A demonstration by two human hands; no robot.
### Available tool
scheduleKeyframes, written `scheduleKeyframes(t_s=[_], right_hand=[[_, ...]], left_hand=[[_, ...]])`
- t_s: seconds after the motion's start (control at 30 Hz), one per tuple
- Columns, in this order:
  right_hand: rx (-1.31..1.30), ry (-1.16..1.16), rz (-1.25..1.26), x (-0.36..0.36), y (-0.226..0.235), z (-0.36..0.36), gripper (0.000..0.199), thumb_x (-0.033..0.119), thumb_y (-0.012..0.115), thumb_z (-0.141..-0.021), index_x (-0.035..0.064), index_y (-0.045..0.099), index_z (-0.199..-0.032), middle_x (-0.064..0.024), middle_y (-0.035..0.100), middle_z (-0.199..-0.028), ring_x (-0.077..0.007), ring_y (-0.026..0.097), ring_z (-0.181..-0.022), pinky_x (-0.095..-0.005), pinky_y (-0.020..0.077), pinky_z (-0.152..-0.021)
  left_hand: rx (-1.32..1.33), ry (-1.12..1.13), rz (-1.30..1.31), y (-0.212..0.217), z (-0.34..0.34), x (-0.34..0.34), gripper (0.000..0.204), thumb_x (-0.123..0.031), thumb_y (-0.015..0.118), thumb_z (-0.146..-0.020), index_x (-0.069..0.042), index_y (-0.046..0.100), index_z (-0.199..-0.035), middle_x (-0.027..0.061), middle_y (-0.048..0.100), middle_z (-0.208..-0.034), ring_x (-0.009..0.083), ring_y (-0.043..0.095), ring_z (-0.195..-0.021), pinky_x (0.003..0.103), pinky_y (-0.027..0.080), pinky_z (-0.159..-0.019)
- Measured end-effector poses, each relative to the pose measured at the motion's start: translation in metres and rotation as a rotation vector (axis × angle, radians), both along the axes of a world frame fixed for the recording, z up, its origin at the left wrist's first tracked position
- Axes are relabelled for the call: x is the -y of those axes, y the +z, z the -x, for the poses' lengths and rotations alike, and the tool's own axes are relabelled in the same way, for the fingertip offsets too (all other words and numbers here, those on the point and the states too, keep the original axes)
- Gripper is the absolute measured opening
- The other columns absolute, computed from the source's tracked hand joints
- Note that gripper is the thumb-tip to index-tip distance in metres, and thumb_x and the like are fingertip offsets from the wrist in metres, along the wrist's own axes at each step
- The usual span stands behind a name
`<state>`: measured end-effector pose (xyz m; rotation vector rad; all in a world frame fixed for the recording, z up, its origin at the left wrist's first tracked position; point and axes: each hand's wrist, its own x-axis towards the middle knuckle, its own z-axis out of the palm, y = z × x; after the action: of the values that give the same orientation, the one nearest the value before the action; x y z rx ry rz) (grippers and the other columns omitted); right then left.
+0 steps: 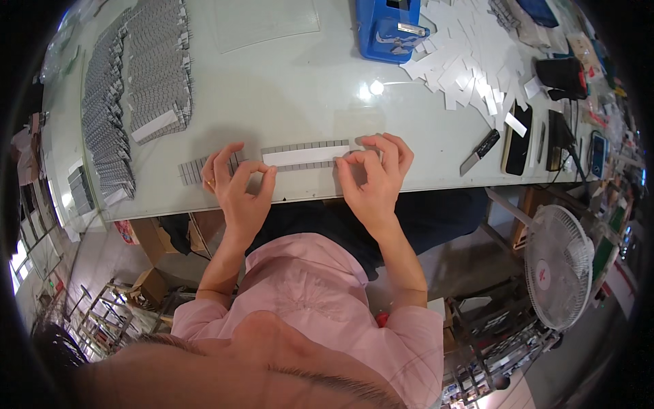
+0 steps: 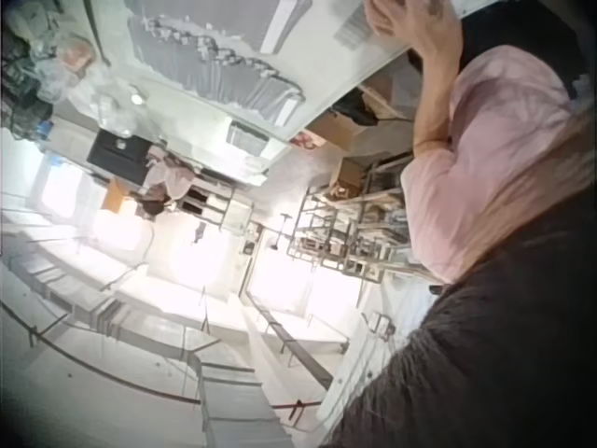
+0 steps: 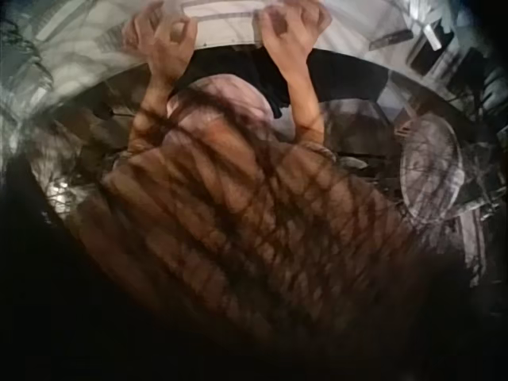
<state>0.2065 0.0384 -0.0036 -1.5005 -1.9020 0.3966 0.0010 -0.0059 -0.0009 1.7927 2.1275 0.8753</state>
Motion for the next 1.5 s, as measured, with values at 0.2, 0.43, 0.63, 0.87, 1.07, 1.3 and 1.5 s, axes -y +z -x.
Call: scheduleKeyframes(t_s=[0.2, 0.43, 0.63, 0.87, 1.07, 1.3, 1.5], right_hand=[[0.023, 0.020, -0.016, 0.001, -0.002, 0.000, 0.018, 0.006, 0.077, -0.067, 0.0093, 0.061, -0.074, -0.0073, 0.054, -0.109, -0.0342, 0.043, -0.110, -0.0416, 0.0378, -0.089], [0.042, -0.032, 0.060, 0.000, 0.004, -0.004, 0.022, 0.006, 0.076, -0.071, 0.0080, 0.056, -0.080, -0.0093, 0.052, -0.116, -0.0337, 0.039, -0.115, -0.0413, 0.0365, -0.093], [0.072, -0.005, 0.023, 0.008, 0.002, -0.007, 0.021, 0.003, 0.066, -0.075, 0.0100, 0.065, -0.094, -0.0101, 0.053, -0.118, -0.0351, 0.041, -0.115, -0.0428, 0.0359, -0.096], [0.280, 0.223, -0.019, 0.048, -0.004, 0.051, 0.045, 0.032, 0.070, -0.075, 0.0250, 0.065, -0.119, -0.0077, 0.049, -0.134, -0.0335, 0.036, -0.123, -0.0438, 0.0318, -0.097], [0.461, 0.090, 0.041, 0.043, 0.003, 0.018, 0.043, 0.034, 0.064, -0.079, 0.0268, 0.065, -0.122, -0.0108, 0.046, -0.140, -0.0339, 0.033, -0.126, -0.0456, 0.0244, -0.099], [0.420, -0.025, 0.022, 0.042, 0.002, -0.035, 0.042, 0.029, 0.058, -0.082, 0.0198, 0.065, -0.122, -0.0120, 0.046, -0.139, -0.0340, 0.034, -0.126, -0.0437, 0.0238, -0.100], [0.336, -0.023, -0.064, 0.033, 0.000, -0.030, 0.039, 0.029, 0.047, -0.092, 0.0122, 0.064, -0.123, -0.0156, 0.046, -0.138, -0.0376, 0.036, -0.123, -0.0435, 0.0293, -0.102]], left_hand=[[-0.039, -0.008, -0.003, 0.000, 0.000, -0.001, 0.013, -0.019, 0.078, -0.069, -0.020, 0.065, -0.069, 0.0017, 0.051, -0.121, 0.0271, 0.039, -0.118, 0.045, 0.022, -0.095], [-0.061, 0.061, 0.073, 0.003, -0.002, 0.001, 0.026, -0.024, 0.078, -0.071, -0.017, 0.059, -0.088, 0.0081, 0.042, -0.128, 0.0336, 0.031, -0.120, 0.049, 0.022, -0.096], [-0.044, 0.059, 0.071, 0.001, -0.001, 0.003, 0.029, -0.025, 0.077, -0.073, -0.015, 0.058, -0.092, 0.0100, 0.042, -0.128, 0.0340, 0.031, -0.120, 0.050, 0.022, -0.097], [-0.038, 0.051, 0.087, -0.001, -0.002, 0.002, 0.029, -0.024, 0.077, -0.072, -0.015, 0.057, -0.092, 0.0097, 0.041, -0.130, 0.0334, 0.031, -0.121, 0.050, 0.021, -0.097], [-0.020, 0.058, 0.093, 0.004, -0.002, 0.001, 0.031, -0.018, 0.078, -0.071, -0.013, 0.056, -0.092, 0.0095, 0.041, -0.130, 0.0336, 0.031, -0.122, 0.048, 0.022, -0.099], [0.055, 0.034, 0.080, -0.002, 0.007, 0.005, 0.035, -0.018, 0.079, -0.069, -0.017, 0.059, -0.098, 0.0097, 0.040, -0.133, 0.0330, 0.030, -0.122, 0.050, 0.021, -0.098], [-0.200, -0.392, 0.100, 0.009, -0.010, 0.003, 0.077, -0.053, 0.071, -0.071, -0.011, 0.053, -0.132, 0.0091, 0.041, -0.146, 0.0316, 0.032, -0.136, 0.052, 0.020, -0.102]])
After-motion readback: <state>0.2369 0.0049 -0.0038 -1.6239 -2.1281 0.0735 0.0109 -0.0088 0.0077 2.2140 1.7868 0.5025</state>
